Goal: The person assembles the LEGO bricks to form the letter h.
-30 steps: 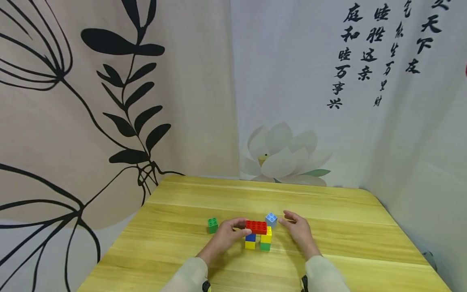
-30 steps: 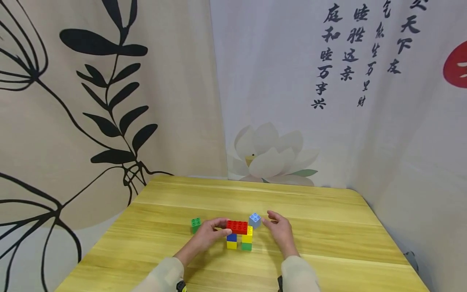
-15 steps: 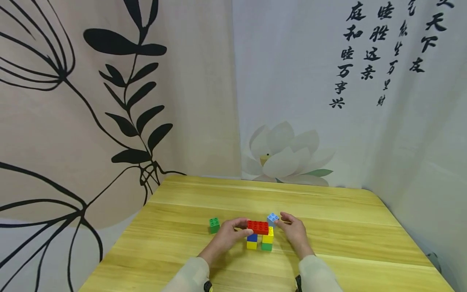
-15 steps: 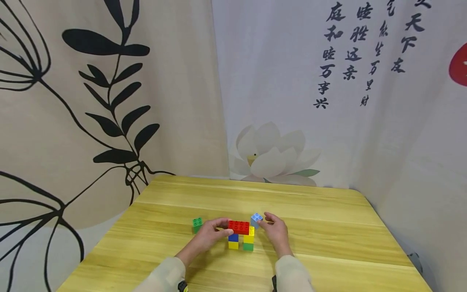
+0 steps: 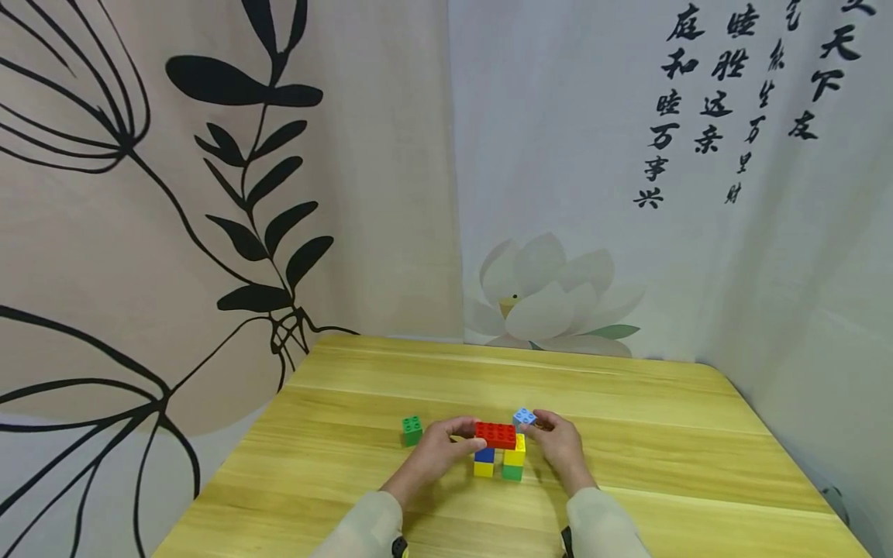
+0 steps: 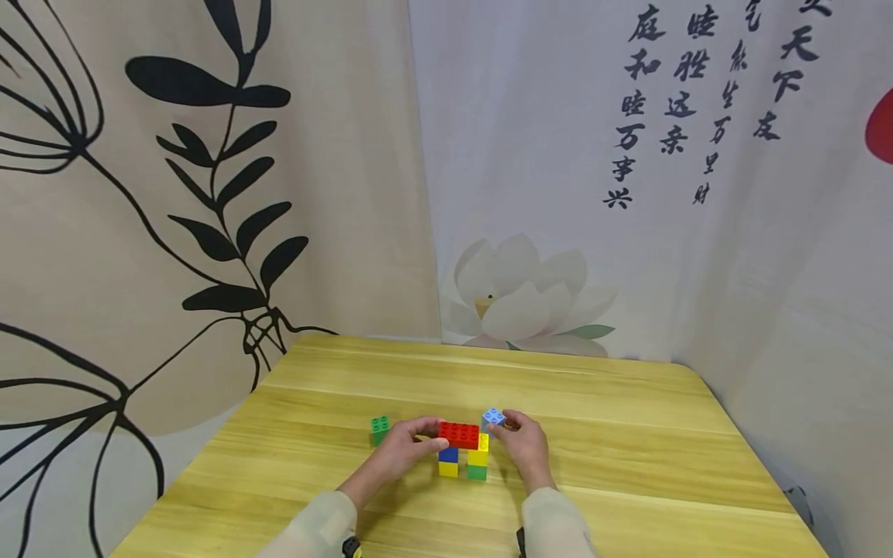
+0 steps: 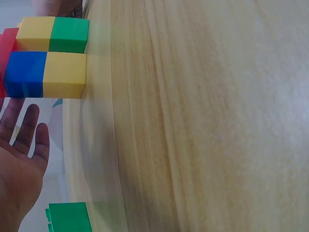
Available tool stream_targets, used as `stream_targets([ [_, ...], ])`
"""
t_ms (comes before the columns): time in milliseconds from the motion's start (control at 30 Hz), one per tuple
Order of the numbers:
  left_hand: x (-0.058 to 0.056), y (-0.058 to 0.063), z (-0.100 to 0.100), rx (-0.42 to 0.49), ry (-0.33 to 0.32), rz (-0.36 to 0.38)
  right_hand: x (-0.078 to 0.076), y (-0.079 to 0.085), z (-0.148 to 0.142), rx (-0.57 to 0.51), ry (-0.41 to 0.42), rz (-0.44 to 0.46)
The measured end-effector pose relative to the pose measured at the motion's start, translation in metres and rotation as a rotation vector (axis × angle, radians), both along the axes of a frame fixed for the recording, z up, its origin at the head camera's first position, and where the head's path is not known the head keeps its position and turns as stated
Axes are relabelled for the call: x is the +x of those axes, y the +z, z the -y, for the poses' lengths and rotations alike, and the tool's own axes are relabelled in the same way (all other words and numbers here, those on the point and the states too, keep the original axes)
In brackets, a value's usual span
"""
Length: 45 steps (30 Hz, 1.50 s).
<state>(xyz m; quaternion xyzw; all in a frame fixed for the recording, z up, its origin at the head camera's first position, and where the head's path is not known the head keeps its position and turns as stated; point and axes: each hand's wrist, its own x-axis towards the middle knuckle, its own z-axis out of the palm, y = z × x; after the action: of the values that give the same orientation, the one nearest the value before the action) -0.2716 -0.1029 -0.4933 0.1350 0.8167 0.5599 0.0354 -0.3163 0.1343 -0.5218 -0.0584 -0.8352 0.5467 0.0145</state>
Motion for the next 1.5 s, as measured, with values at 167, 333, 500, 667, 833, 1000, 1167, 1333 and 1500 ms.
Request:
stream_targets([
  [167, 0.000, 0.001, 0.000, 0.003, 0.003, 0.011, 0.000, -0.001, 0.001, 0.034, -0.001, -0.016],
  [333, -0.001, 0.001, -0.001, 0.007, 0.005, 0.013, 0.002, 0.000, 0.001, 0.048, 0.009, -0.018],
  [500, 0.000, 0.001, -0.001, 0.013, 0.002, 0.012, 0.003, 0.001, -0.001, 0.057, 0.021, -0.017],
  [667, 0.000, 0.001, -0.002, 0.029, 0.001, 0.008, 0.003, 0.003, -0.003, 0.063, 0.038, -0.017],
  [833, 0.002, 0.002, -0.001, 0.036, -0.006, 0.022, 0.004, 0.003, -0.005, 0.045, 0.043, -0.008],
  [1000, 0.001, 0.002, -0.001, 0.027, -0.007, 0.017, 0.006, 0.003, -0.008, 0.026, 0.053, -0.008],
  [1167, -0.001, 0.000, 0.000, 0.005, -0.006, 0.012, 0.008, 0.007, -0.012, 0.006, 0.074, -0.001],
  [1333, -0.002, -0.001, 0.001, 0.021, -0.014, 0.023, 0.008, 0.015, -0.014, 0.001, 0.095, -0.012],
  [1500, -0.002, -0.001, 0.001, 0.046, -0.025, 0.033, 0.010, 0.025, -0.013, 0.029, 0.126, -0.061],
])
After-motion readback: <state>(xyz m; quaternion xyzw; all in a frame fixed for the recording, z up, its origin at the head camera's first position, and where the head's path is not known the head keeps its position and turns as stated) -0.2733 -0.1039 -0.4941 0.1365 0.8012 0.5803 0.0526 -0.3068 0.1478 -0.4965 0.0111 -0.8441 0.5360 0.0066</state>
